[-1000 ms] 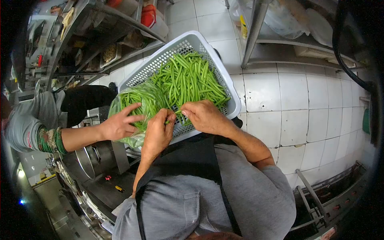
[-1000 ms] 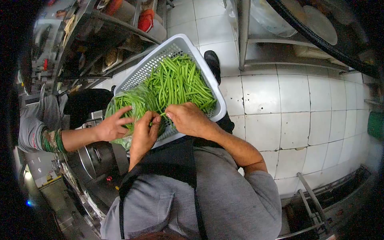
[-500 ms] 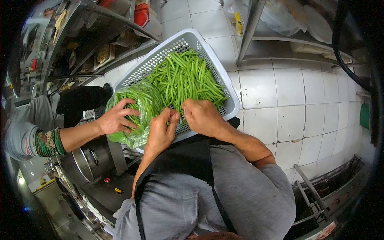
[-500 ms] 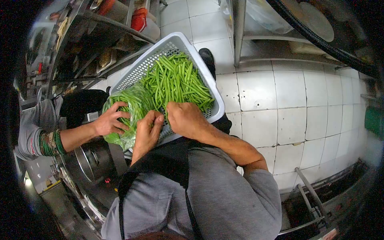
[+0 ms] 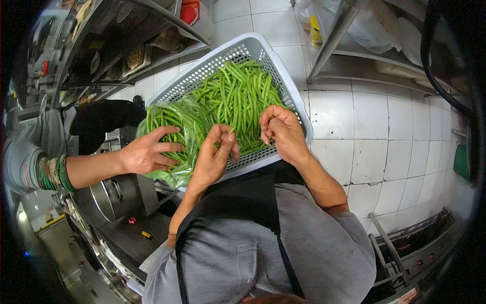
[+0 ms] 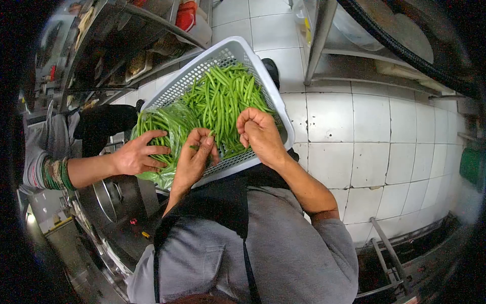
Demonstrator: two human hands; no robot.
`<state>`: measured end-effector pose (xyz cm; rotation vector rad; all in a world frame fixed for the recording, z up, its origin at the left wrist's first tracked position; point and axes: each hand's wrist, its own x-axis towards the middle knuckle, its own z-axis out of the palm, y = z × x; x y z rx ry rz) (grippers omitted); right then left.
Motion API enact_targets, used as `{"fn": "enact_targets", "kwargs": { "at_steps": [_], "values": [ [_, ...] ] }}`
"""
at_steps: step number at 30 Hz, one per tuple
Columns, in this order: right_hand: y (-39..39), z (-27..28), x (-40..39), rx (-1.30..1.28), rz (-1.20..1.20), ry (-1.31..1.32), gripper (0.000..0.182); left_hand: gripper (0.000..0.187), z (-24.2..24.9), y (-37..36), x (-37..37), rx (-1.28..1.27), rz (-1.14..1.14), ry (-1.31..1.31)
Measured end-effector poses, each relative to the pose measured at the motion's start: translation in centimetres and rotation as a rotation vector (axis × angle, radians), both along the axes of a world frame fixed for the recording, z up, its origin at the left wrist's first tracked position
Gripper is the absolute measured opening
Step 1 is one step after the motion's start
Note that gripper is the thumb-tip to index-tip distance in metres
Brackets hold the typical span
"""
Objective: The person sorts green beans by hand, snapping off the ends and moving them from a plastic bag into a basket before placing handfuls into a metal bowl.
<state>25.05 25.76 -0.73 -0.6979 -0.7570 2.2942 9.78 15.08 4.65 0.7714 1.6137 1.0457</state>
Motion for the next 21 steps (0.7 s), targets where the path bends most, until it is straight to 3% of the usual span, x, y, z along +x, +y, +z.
{"fn": "enact_targets", "kwargs": {
  "at_steps": [2, 4, 5, 7, 10, 13, 16, 21],
  "values": [
    [0.0, 0.4, 0.1, -0.001, 0.043, -0.06, 0.018, 0.017, 0.0, 0.4, -0.6, 0.031, -0.018, -0.127],
    [-0.1, 0.5, 0.0, 0.016, 0.1, -0.08, 0.013, 0.016, 0.9, 1.0, -0.5, 0.074, 0.198, -0.527],
    [-0.3, 0.8, -0.3, 0.166, 0.111, -0.18, 0.011, 0.017, 1.0, 1.3, -0.7, 0.1, 0.242, -0.558],
    [-0.5, 0.5, -1.0, 0.398, 0.069, -0.266, 0.019, 0.018, 0.9, 2.2, -0.7, 0.15, 0.271, -0.52],
    [-0.5, 0.1, -1.3, 0.431, -0.013, -0.333, 0.016, 0.019, 0.4, 3.0, -0.5, 0.198, 0.262, -0.457],
    [-0.8, 0.0, -0.8, 0.525, -0.043, -0.433, 0.012, 0.017, -0.7, 3.3, 0.0, 0.28, 0.231, -0.138],
    [-1.4, 0.1, -1.1, 0.683, -0.096, -0.47, 0.012, 0.015, -0.6, 3.8, 0.6, 0.351, 0.252, -0.137],
    [-1.0, 1.6, -1.1, 0.728, 0.201, -0.558, 0.019, 0.011, -1.1, 3.7, -0.1, 0.276, 0.264, -0.196]
  ]
}}
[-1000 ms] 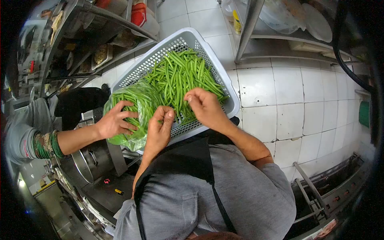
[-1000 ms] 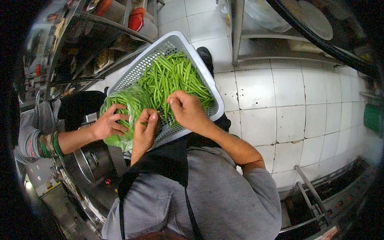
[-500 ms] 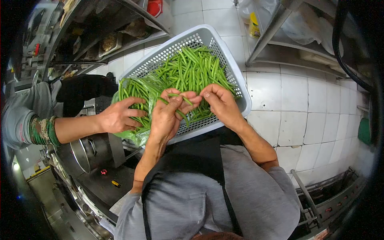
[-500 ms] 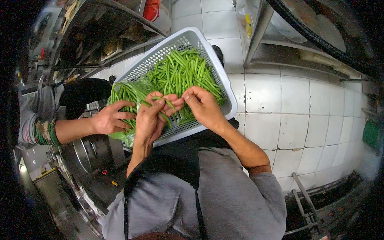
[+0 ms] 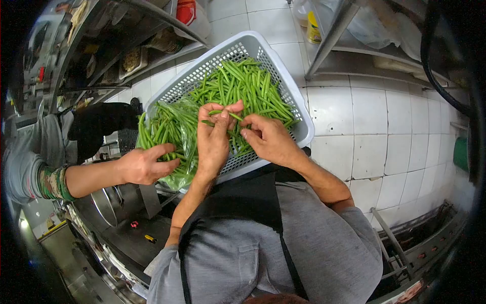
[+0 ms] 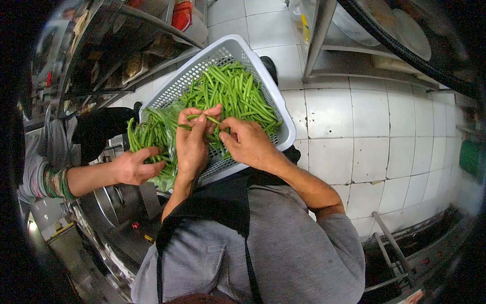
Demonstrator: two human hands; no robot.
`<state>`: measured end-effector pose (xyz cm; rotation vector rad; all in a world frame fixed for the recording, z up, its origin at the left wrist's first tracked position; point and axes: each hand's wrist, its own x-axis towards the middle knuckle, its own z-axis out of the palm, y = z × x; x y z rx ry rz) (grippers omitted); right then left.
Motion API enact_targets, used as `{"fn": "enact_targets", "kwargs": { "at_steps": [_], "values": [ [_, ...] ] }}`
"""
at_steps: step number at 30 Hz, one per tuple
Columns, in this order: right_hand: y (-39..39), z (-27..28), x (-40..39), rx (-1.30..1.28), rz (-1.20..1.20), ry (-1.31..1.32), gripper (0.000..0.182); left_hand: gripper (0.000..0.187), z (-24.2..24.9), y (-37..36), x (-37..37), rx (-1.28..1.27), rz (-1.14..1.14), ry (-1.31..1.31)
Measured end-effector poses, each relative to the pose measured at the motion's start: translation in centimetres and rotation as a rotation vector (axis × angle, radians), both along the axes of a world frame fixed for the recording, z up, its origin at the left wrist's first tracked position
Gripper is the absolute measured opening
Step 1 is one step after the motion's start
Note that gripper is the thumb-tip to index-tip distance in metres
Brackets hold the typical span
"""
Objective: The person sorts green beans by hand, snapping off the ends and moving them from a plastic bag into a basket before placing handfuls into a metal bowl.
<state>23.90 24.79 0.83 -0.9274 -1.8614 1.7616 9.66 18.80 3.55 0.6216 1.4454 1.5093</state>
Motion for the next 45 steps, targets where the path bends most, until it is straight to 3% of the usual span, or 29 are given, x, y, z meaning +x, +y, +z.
{"fn": "enact_targets", "kwargs": {
  "at_steps": [3, 7, 13, 21, 22, 24, 25, 28, 32, 34, 36, 42, 45],
  "values": [
    [0.1, 0.0, 0.1, 0.017, 0.18, 0.012, 0.018, 0.01, 0.2, 0.4, 0.2, 0.042, 0.073, -0.111],
    [-0.1, -0.9, -0.2, -0.079, 0.172, 0.133, 0.019, 0.008, 0.1, 0.8, 0.2, 0.145, 0.112, -0.203],
    [0.4, -0.1, 0.0, -0.023, 0.231, 0.006, 0.021, 0.01, -0.8, 0.3, 1.3, 0.08, 0.122, -0.29],
    [0.1, -0.3, 0.2, -0.017, 0.183, 0.039, 0.019, 0.016, 0.4, -1.5, -0.7, 0.097, 0.14, -0.19],
    [0.1, -0.2, 0.2, -0.013, 0.192, 0.042, 0.019, 0.016, 0.8, -2.2, -0.8, -0.103, 0.048, 0.12],
    [0.4, -0.1, 0.2, -0.019, 0.159, -0.034, 0.019, 0.015, 1.9, -3.3, -0.4, -0.126, -0.063, 0.74],
    [0.4, -0.1, 0.1, -0.017, 0.162, -0.031, 0.019, 0.015, 2.7, -3.3, -0.7, -0.125, -0.059, 0.743],
    [0.3, -0.1, -0.1, -0.024, 0.141, -0.002, 0.02, 0.021, 5.1, -3.3, -2.4, -0.284, 0.097, 1.22],
    [0.7, 0.6, -0.3, 0.044, 0.189, -0.032, 0.019, 0.025, 4.2, -3.6, -5.1, -0.361, 0.047, 1.407],
    [1.1, 1.1, -0.6, 0.09, 0.19, -0.029, 0.018, 0.024, 4.4, -3.7, -5.3, -0.433, -0.01, 1.348],
    [1.8, 1.6, -1.3, 0.37, 0.155, 0.042, 0.015, 0.023, 4.3, -3.9, -5.6, -0.504, -0.062, 1.284],
    [3.4, 5.6, -6.0, 0.624, 0.306, 0.117, 0.013, 0.014, 3.8, -4.2, -7.0, -0.217, -0.002, 1.317],
    [3.2, 6.0, -8.1, 0.721, 0.428, 0.083, 0.013, 0.013, 4.4, -4.7, -7.2, -0.274, -0.051, 1.32]
  ]
}}
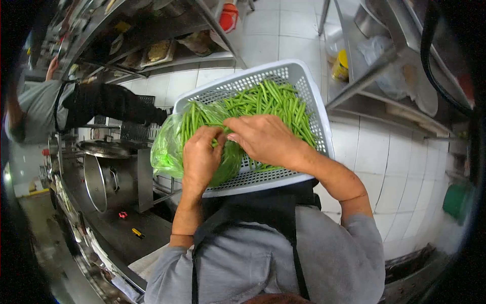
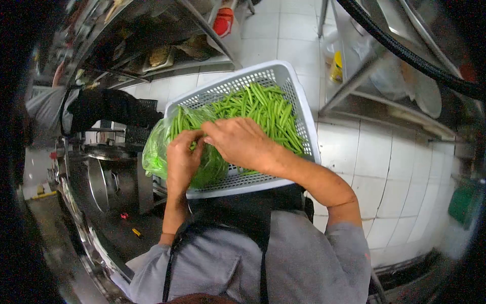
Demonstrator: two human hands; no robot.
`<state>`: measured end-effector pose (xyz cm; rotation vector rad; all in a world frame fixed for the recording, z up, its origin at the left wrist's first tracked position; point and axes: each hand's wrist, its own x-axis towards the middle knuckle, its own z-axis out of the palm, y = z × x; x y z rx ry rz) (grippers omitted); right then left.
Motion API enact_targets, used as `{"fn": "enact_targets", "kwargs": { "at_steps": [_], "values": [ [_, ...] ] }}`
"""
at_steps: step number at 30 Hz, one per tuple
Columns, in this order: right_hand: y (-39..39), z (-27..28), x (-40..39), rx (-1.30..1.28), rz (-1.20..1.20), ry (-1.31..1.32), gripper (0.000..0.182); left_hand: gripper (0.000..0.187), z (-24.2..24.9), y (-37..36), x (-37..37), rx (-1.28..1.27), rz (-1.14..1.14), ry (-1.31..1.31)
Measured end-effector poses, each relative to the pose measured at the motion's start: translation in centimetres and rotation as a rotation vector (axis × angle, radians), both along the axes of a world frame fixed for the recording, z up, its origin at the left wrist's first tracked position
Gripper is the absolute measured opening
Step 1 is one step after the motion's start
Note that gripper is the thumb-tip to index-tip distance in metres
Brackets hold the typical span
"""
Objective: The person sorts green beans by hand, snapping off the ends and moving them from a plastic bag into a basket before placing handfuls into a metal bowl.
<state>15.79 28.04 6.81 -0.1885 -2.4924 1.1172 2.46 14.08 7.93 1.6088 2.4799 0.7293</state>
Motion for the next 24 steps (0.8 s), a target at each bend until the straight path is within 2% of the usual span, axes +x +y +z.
{"fn": "enact_targets", "kwargs": {
  "at_steps": [2, 6, 10, 15, 22, 24],
  "values": [
    [-0.6, -0.4, -1.3, 0.119, 0.032, -0.036, 0.012, 0.016, 0.6, -0.7, -0.1, -0.017, 0.065, 0.016],
    [-1.3, 0.3, -2.8, 0.324, 0.125, -0.024, 0.01, 0.016, 1.7, -2.4, -1.1, -0.083, -0.005, -0.006],
    [-1.0, 1.7, -4.5, 0.437, 0.119, 0.028, 0.009, 0.014, 2.4, -2.9, -1.9, 0.059, 0.079, 0.004],
    [-0.2, 2.7, -4.8, 0.431, 0.112, 0.088, 0.013, 0.015, 2.6, -2.6, -3.1, 0.137, 0.041, -0.001],
    [-0.3, 2.3, -3.9, 0.417, 0.027, 0.132, 0.016, 0.015, 4.4, -1.8, -3.5, 0.153, -0.163, -0.021],
    [-0.4, 1.3, -3.9, 0.364, -0.002, 0.187, 0.014, 0.015, 4.8, -1.7, -3.2, 0.032, -0.147, -0.076]
  ]
}}
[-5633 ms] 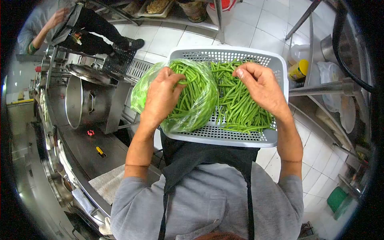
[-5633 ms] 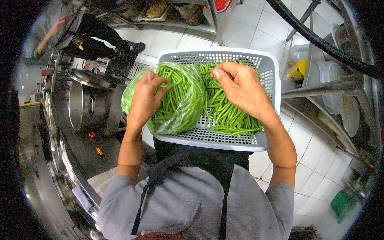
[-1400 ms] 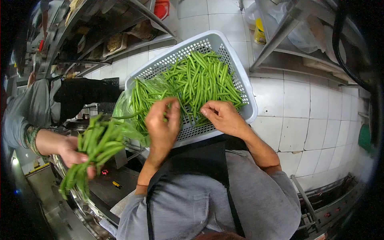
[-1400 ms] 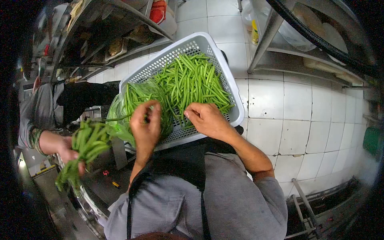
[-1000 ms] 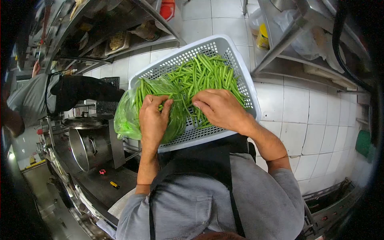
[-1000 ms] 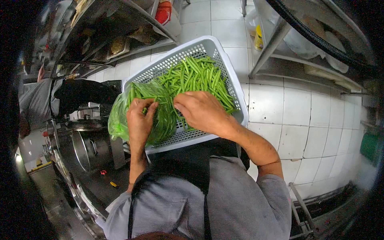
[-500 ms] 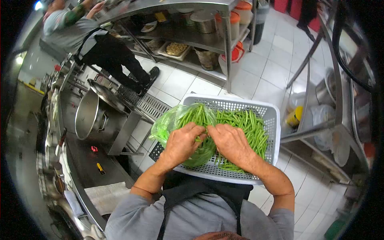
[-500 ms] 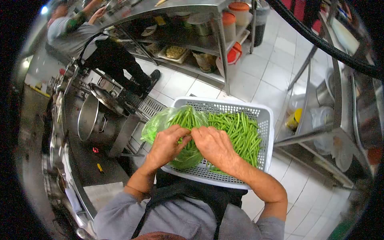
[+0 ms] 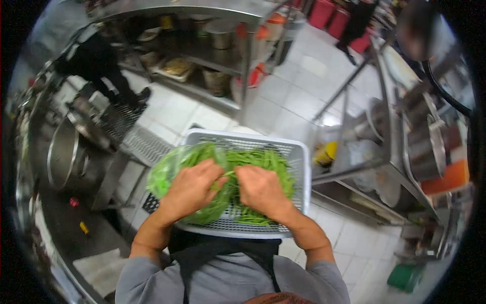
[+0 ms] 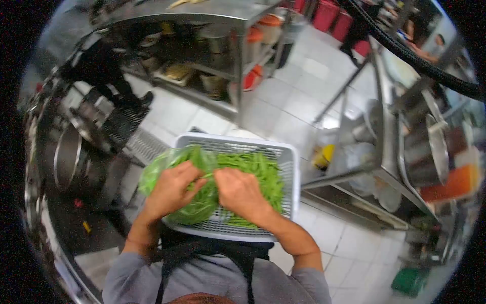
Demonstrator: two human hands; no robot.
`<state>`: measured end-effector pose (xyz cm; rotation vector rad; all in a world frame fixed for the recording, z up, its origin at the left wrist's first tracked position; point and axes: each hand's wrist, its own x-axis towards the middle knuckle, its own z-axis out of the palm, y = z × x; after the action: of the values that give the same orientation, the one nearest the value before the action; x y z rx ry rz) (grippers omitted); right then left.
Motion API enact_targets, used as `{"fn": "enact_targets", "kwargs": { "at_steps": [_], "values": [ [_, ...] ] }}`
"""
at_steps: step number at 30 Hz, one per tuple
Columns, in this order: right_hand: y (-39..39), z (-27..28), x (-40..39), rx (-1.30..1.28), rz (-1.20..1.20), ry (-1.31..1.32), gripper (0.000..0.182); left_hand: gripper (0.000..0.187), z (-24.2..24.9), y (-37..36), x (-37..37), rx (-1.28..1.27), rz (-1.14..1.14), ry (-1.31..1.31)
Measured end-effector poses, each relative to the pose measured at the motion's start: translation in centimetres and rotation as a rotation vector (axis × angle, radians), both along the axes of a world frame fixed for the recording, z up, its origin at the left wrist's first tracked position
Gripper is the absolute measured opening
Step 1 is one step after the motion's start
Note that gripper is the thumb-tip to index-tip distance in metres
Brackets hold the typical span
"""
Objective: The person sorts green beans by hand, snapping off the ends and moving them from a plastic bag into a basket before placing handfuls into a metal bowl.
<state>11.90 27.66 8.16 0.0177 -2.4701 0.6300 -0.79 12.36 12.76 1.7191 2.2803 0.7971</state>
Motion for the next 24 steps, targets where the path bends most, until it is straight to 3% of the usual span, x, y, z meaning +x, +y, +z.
{"fn": "enact_targets", "kwargs": {
  "at_steps": [6, 8, 9, 10, 12, 13, 14, 16, 18, 20, 21, 24],
  "values": [
    [0.3, -0.3, 0.2, -0.09, -0.007, -0.032, 0.012, 0.013, -1.3, 0.4, 1.2, 0.16, 0.037, -0.181],
    [0.7, -0.3, 0.1, -0.267, -0.069, -0.006, 0.009, 0.013, -0.9, 0.3, 1.6, 0.18, 0.02, -0.296],
    [0.6, 1.0, 0.2, -0.506, -0.115, -0.071, 0.007, 0.014, -0.9, 0.4, 1.9, 0.196, 0.007, -0.404],
    [1.0, 0.9, 0.4, -0.499, -0.115, -0.079, 0.007, 0.014, -1.5, 0.4, 2.2, 0.203, 0.009, -0.412],
    [1.7, 0.5, 0.8, -1.53, -0.007, -0.147, 0.013, 0.015, -2.8, 0.5, 2.9, 0.424, 0.33, -0.809],
    [1.9, 0.2, 0.8, -1.653, 0.073, -0.142, 0.017, 0.017, -2.4, 0.5, 2.9, 0.474, 0.345, -1.03],
    [1.7, -0.2, 0.8, -1.653, 0.07, -0.147, 0.017, 0.017, -2.3, 0.4, 2.9, 0.475, 0.348, -1.035],
    [0.8, -1.6, 0.7, -1.888, 0.189, -0.273, 0.018, 0.018, -2.2, 0.4, 2.7, 0.512, 0.357, -1.351],
    [-0.1, -2.9, 0.6, -1.896, 0.263, -0.365, 0.02, 0.016, -3.0, 1.1, 3.2, 0.579, 0.371, -1.346],
    [-1.4, -2.7, 0.5, -1.602, 0.241, -0.574, 0.021, 0.015, -3.6, 1.3, 3.3, 0.643, 0.384, -1.332],
    [-1.5, -3.2, 0.7, -1.435, 0.345, -0.593, 0.03, 0.015, -3.8, 1.4, 3.3, 0.642, 0.396, -1.309],
    [-1.3, -2.9, 1.2, -1.434, 0.421, -0.658, 0.031, 0.016, -3.7, 1.2, 2.8, 0.671, 0.439, -1.285]
  ]
}}
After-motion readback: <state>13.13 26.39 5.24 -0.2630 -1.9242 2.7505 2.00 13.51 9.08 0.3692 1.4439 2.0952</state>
